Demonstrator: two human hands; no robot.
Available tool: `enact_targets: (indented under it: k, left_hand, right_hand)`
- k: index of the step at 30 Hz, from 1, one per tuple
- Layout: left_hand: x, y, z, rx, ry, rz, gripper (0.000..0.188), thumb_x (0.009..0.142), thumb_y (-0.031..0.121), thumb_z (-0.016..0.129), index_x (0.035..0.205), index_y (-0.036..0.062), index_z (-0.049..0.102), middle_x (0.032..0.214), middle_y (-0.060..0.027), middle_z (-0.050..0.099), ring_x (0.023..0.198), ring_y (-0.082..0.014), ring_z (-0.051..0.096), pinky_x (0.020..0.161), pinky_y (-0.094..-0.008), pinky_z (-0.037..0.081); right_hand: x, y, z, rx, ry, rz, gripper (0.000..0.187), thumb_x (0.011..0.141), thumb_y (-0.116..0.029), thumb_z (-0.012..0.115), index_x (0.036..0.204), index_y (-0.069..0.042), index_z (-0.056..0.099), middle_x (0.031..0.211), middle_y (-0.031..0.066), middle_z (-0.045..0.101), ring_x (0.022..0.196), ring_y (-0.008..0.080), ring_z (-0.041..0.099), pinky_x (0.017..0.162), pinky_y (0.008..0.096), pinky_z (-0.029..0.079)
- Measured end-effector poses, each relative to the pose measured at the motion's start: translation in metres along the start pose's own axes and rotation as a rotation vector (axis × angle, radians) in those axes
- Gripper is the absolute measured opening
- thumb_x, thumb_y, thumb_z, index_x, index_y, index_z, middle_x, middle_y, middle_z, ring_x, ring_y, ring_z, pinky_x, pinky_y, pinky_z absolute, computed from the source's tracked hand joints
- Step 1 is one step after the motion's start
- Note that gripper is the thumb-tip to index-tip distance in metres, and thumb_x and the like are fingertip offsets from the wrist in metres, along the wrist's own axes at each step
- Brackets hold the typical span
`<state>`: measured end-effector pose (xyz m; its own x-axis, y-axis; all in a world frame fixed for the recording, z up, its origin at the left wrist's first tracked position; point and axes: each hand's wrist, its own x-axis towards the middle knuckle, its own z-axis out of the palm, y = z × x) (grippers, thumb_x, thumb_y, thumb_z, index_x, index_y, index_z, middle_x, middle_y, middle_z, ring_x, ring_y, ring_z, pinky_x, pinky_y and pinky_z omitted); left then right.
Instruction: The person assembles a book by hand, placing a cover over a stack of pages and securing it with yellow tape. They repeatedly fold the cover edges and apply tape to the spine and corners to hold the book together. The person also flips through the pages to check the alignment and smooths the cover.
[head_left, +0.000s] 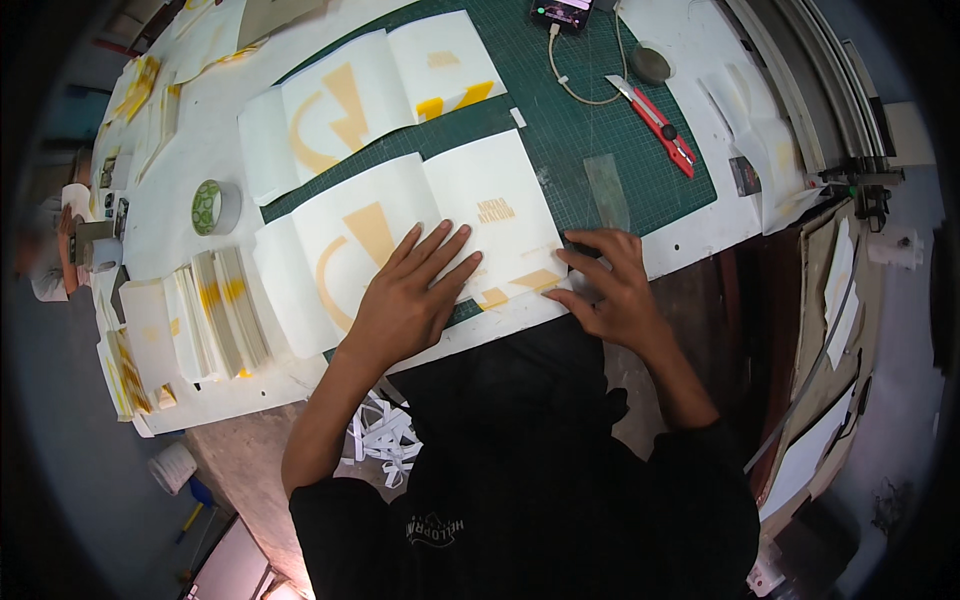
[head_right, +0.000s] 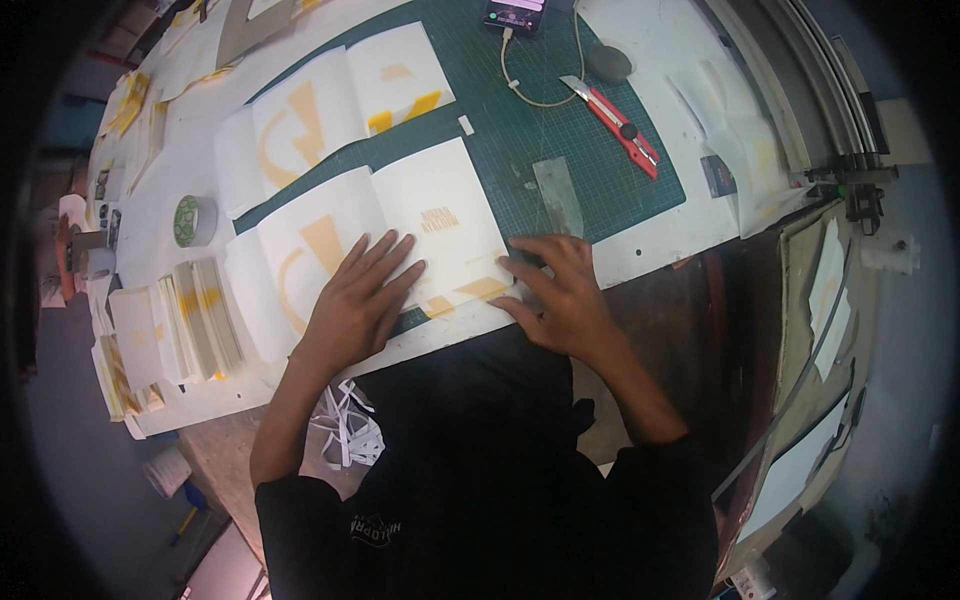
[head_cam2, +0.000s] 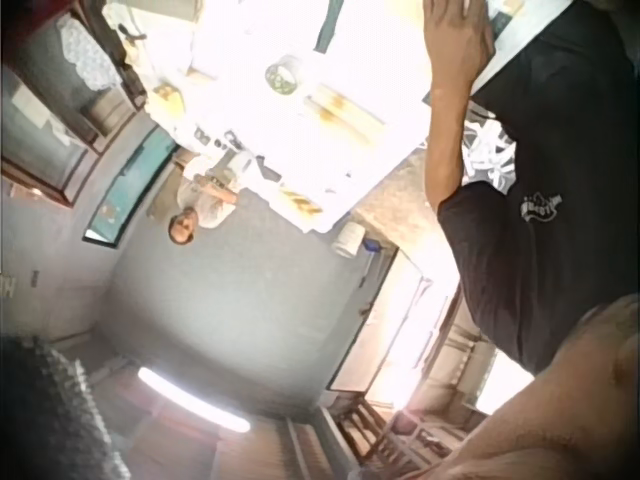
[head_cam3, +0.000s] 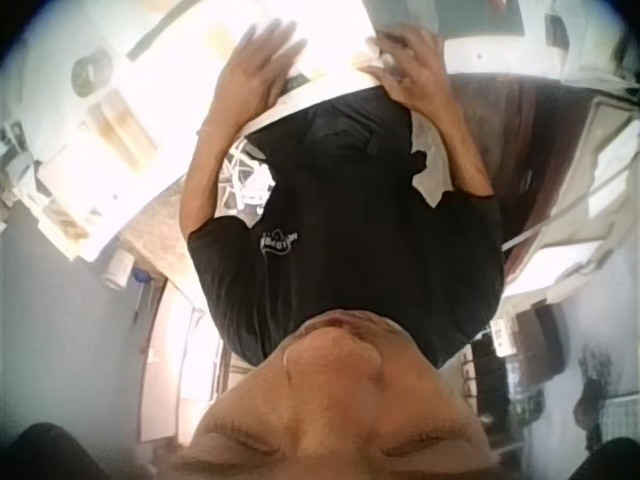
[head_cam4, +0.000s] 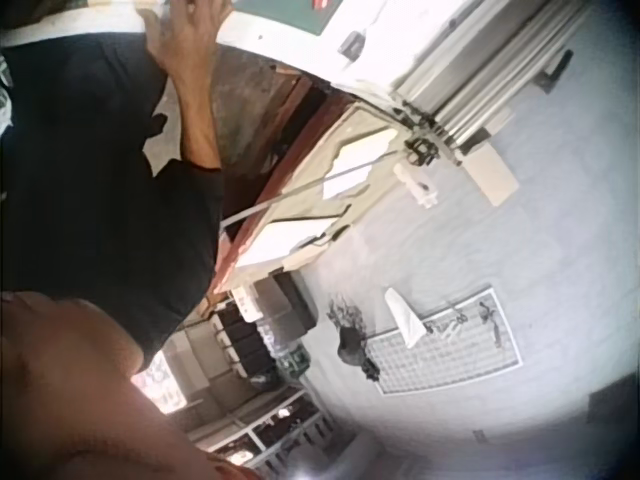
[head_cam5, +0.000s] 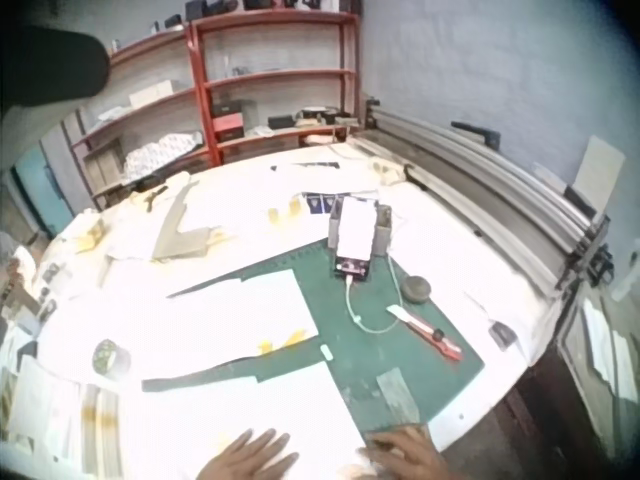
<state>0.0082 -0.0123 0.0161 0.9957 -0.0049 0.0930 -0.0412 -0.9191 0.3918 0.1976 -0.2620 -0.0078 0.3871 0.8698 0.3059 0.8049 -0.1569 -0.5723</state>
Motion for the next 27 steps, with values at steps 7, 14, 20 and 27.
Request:
enact_targets:
  k: [7,14,20,27]
  left_hand:
    - [-0.005,-0.006,0.009,-0.018,-0.001,-0.004,0.052,0.093,0.008,0.07,0.145,0.0115,0.064,0.161,-0.0131,0.052,0.153,-0.0332,0.043,0.128,-0.0529,0.031]
    - [-0.006,-0.005,0.01,-0.02,-0.01,-0.022,0.052,0.094,0.008,0.069,0.146,0.0115,0.064,0.162,-0.0125,0.051,0.154,-0.0337,0.042,0.128,-0.0533,0.031]
    - [-0.006,-0.004,0.011,-0.031,-0.001,-0.023,0.052,0.094,0.007,0.068,0.146,0.0112,0.063,0.162,-0.0128,0.05,0.154,-0.0345,0.042,0.128,-0.054,0.03]
    - [-0.007,-0.004,0.012,-0.048,0.004,-0.029,0.052,0.094,0.007,0.068,0.146,0.0109,0.063,0.162,-0.0137,0.05,0.154,-0.0349,0.041,0.128,-0.0545,0.029]
  right_hand:
    - [-0.008,-0.016,0.007,0.048,0.082,0.093,0.054,0.075,-0.013,0.094,0.124,-0.002,0.072,0.13,0.014,0.071,0.119,0.0313,0.066,0.104,0.0433,0.047]
    - [-0.013,-0.021,0.016,0.129,0.153,0.176,0.054,0.077,-0.007,0.092,0.126,0.0,0.071,0.128,0.0174,0.074,0.12,0.0335,0.068,0.103,0.044,0.052]
    - [-0.014,-0.022,0.019,0.213,0.171,0.153,0.057,0.078,-0.006,0.09,0.13,0.0,0.067,0.13,0.0186,0.072,0.12,0.0352,0.067,0.103,0.0453,0.052]
    - [-0.015,-0.021,0.018,0.169,0.141,0.18,0.063,0.077,-0.001,0.088,0.135,0.002,0.063,0.133,0.0208,0.07,0.122,0.0336,0.067,0.103,0.0435,0.051]
